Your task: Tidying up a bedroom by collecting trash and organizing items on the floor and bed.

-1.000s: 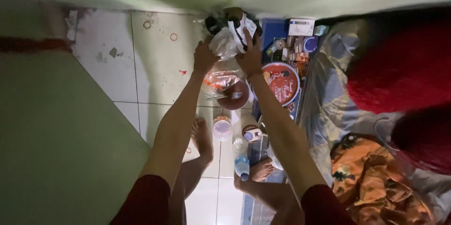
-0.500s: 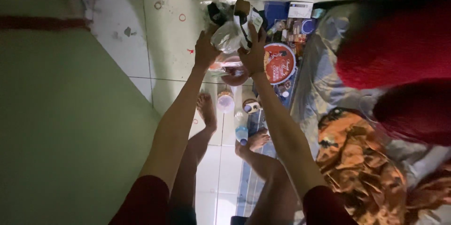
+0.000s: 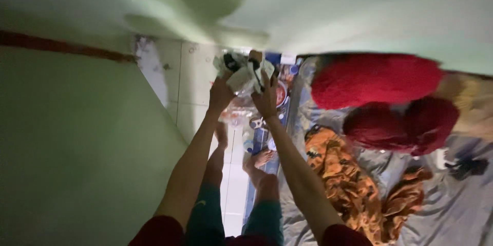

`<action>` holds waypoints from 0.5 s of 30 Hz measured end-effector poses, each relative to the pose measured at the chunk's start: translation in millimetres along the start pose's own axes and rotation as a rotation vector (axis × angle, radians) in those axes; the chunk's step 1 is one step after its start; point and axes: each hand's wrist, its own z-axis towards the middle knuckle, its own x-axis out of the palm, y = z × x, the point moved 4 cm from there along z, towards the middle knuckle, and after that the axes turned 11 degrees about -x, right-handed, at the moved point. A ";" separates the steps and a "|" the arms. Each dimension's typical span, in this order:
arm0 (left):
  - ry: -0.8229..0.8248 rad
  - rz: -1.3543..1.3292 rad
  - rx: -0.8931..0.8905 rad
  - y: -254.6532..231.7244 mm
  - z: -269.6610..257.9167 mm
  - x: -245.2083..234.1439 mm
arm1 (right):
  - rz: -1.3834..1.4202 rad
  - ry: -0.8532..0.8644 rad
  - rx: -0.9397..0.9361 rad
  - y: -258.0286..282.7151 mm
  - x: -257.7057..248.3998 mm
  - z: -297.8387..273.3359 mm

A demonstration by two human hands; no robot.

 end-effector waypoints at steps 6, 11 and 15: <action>-0.147 -0.135 0.171 -105.7 -70.3 -119.1 | 0.040 -0.001 0.007 101.5 -51.7 14.4; -0.102 -0.083 0.043 -136.8 -92.7 -167.7 | 0.033 -0.032 -0.051 175.1 -81.5 23.9; 0.009 -0.169 -0.103 -146.4 -107.3 -193.7 | 0.009 -0.065 -0.102 217.1 -96.3 26.9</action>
